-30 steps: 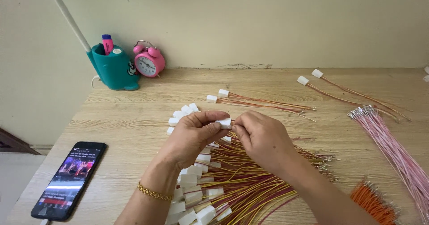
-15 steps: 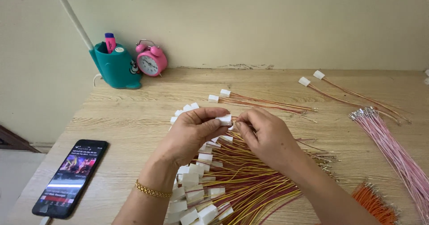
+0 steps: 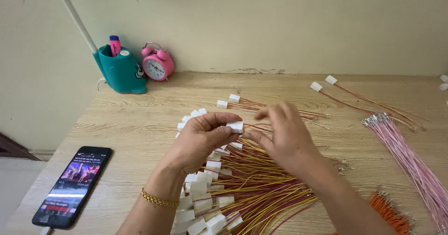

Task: The person assembles wire harnesses by inserting the ends of multi-colored wires into white plastic connectors. They handle bundles of orange, yellow, and pink wires, repeatedly picking up a connector and a wire, inserting the wire, and placing the completed unit on the table.

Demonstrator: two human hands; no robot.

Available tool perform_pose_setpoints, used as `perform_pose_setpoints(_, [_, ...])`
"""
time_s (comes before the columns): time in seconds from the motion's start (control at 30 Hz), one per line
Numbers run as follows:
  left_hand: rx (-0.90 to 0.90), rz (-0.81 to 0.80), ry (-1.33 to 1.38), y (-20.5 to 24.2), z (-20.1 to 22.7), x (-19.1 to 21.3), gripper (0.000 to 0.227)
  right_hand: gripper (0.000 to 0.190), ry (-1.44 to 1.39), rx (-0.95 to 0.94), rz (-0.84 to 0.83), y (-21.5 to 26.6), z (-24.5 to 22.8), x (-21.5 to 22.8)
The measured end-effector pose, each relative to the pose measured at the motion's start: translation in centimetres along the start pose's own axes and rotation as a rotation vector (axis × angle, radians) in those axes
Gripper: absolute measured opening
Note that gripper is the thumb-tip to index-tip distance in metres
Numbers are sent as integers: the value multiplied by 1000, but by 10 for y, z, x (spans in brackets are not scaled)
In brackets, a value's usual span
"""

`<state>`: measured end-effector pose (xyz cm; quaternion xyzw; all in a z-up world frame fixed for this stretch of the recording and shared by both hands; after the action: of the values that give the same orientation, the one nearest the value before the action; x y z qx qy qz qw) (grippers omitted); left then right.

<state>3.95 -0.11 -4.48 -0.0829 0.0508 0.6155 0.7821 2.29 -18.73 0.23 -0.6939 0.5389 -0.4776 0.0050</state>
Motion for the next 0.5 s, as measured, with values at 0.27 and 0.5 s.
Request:
perform_pose_setpoints(0.27, [-1,15,22,-1,2,13,30,28,-253,-575,-255,10,8,27])
perform_pose_setpoints(0.5, [153,84,28,-7,2,34,22,31,151,-914,-342,35,51,77])
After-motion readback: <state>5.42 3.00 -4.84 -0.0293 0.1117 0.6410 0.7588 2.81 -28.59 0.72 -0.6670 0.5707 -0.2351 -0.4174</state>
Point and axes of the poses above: each hand's wrist, its own y-axis away from the middle knuckle, its own x-axis out of the back of the hand, z = x × y, the point moved 3 cm from there along -y, towards the middle knuckle, and after that the axes turned 14 degrees about -y, right-handed, at the moved point
